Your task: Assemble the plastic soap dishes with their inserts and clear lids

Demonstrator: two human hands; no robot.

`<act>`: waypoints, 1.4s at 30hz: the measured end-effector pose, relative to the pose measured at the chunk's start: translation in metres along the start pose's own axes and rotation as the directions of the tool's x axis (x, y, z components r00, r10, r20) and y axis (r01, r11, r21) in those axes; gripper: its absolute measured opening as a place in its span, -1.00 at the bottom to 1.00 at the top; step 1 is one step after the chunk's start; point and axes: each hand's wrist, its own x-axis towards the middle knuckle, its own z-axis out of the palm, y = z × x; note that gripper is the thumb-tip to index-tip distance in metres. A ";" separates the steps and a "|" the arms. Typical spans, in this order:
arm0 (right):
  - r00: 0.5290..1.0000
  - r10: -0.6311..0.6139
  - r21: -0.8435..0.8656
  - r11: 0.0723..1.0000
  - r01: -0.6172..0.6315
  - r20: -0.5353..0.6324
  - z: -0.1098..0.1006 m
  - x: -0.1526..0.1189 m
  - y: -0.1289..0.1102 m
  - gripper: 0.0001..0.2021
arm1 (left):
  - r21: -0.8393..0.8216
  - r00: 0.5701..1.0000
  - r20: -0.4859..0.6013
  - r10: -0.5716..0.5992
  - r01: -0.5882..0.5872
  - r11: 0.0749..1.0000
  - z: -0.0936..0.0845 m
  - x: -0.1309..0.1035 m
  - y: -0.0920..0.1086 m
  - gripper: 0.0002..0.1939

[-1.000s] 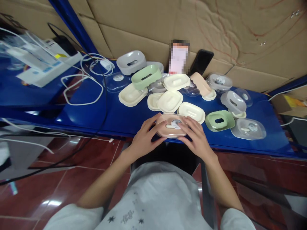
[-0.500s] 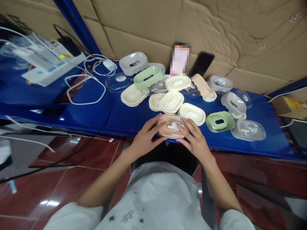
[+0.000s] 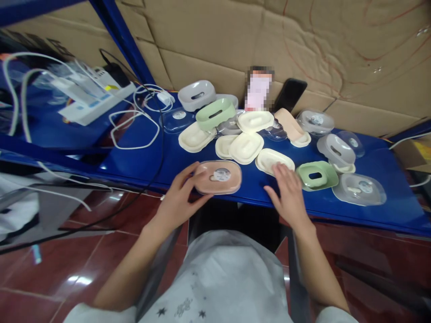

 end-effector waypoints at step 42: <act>0.982 0.184 -0.250 0.950 -0.188 -0.039 0.022 0.113 0.042 -0.53 | -0.120 0.971 0.062 0.229 -0.220 0.968 0.064 0.034 0.037 -0.87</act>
